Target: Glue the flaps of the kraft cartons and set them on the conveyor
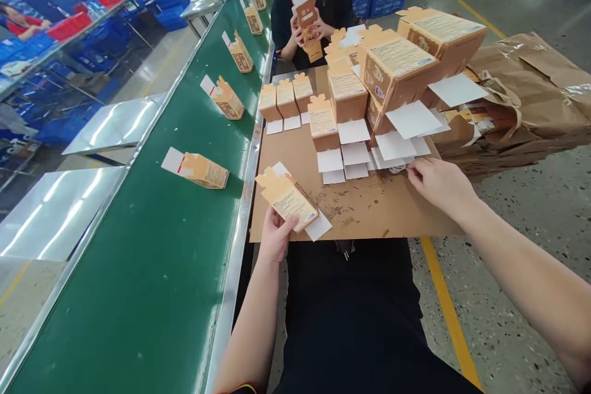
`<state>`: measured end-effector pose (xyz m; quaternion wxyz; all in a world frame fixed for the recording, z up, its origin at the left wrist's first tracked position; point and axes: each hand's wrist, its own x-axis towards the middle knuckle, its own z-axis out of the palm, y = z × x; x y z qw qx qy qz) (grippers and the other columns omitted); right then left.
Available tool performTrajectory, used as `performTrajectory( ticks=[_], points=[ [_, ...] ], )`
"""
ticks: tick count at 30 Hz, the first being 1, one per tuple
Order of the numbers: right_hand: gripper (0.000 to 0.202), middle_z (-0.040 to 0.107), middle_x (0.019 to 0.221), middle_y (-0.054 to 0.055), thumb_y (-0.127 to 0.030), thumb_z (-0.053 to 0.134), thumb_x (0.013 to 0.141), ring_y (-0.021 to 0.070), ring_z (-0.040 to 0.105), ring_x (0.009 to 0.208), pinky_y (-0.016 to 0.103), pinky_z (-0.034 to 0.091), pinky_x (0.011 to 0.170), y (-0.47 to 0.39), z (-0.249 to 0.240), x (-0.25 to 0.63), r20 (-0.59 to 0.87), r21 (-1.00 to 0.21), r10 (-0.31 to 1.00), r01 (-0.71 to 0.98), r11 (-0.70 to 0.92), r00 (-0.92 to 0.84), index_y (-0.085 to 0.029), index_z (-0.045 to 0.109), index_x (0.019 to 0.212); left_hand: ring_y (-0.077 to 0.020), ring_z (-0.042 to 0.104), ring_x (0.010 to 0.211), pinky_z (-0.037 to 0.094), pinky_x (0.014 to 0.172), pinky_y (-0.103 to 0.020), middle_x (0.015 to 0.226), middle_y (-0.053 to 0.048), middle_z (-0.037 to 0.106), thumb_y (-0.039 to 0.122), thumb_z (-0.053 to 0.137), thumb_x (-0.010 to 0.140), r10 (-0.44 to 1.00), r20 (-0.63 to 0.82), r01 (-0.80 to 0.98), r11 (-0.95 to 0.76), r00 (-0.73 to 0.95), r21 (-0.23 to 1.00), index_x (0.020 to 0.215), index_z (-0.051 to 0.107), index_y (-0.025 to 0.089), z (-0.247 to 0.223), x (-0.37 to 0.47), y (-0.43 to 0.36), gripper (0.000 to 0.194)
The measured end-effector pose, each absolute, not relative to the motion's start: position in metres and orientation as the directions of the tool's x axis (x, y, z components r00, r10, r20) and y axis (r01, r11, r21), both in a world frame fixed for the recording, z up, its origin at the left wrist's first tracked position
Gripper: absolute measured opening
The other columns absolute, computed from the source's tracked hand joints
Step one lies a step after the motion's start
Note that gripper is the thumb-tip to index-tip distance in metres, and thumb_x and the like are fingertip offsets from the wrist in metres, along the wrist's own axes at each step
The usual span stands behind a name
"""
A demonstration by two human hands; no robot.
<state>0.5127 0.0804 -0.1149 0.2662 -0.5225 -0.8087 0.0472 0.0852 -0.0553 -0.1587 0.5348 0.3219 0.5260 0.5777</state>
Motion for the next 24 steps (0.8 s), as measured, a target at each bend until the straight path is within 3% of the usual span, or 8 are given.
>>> performTrajectory(
  ticks=[6, 10, 14, 19, 24],
  points=[
    [0.029, 0.079, 0.078, 0.008, -0.033, 0.066, 0.112, 0.0217, 0.074, 0.067, 0.032, 0.054, 0.058, 0.032, -0.094, 0.513, 0.47, -0.382, 0.854, 0.819, 0.427, -0.226, -0.024, 0.076, 0.086, -0.0355, 0.08, 0.133, 0.062, 0.12, -0.055, 0.141, -0.017, 0.081, 0.046, 0.111, 0.072, 0.956, -0.175, -0.258, 0.112, -0.237, 0.96, 0.131, 0.073, 0.023, -0.161, 0.093, -0.041, 0.074],
    [0.015, 0.08, 0.076, 0.003, -0.028, 0.072, 0.106, 0.0219, 0.075, 0.061, 0.036, 0.064, 0.056, -0.025, -0.099, 0.466, 0.488, -0.606, 0.867, 0.677, 0.418, -0.099, -0.027, 0.082, 0.095, -0.0347, 0.08, 0.131, 0.063, 0.118, -0.054, 0.141, -0.016, 0.079, 0.045, 0.112, 0.07, 0.953, -0.143, -0.205, 0.089, -0.267, 0.975, 0.126, 0.07, 0.024, -0.157, 0.1, -0.037, 0.073],
    [0.018, 0.082, 0.079, 0.002, -0.023, 0.069, 0.106, 0.0174, 0.076, 0.061, 0.03, 0.066, 0.061, -0.068, -0.127, 0.395, 0.403, -0.736, 0.896, 0.517, 0.437, -0.184, -0.025, 0.081, 0.093, -0.035, 0.08, 0.13, 0.063, 0.117, -0.055, 0.136, -0.015, 0.079, 0.046, 0.113, 0.066, 0.95, -0.14, -0.208, 0.083, -0.278, 0.975, 0.126, 0.069, 0.025, -0.154, 0.102, -0.037, 0.077],
    [0.023, 0.072, 0.072, 0.0, -0.016, 0.063, 0.108, 0.0155, 0.067, 0.058, 0.028, 0.058, 0.06, -0.081, -0.158, 0.35, 0.426, -0.715, 0.859, 0.476, 0.512, -0.284, -0.026, 0.072, 0.09, -0.0329, 0.079, 0.131, 0.062, 0.118, -0.05, 0.136, -0.012, 0.078, 0.041, 0.114, 0.065, 0.959, -0.147, -0.185, 0.103, -0.244, 0.977, 0.128, 0.066, 0.027, -0.151, 0.102, -0.039, 0.08],
    [0.026, 0.065, 0.068, -0.002, -0.012, 0.059, 0.108, 0.0147, 0.06, 0.056, 0.027, 0.051, 0.056, -0.075, -0.163, 0.35, 0.445, -0.654, 0.829, 0.509, 0.56, -0.34, -0.025, 0.067, 0.087, -0.033, 0.079, 0.128, 0.064, 0.114, -0.05, 0.133, -0.012, 0.076, 0.046, 0.114, 0.063, 0.961, -0.124, -0.169, 0.084, -0.247, 0.982, 0.127, 0.063, 0.028, -0.147, 0.108, -0.041, 0.083]
  ],
)
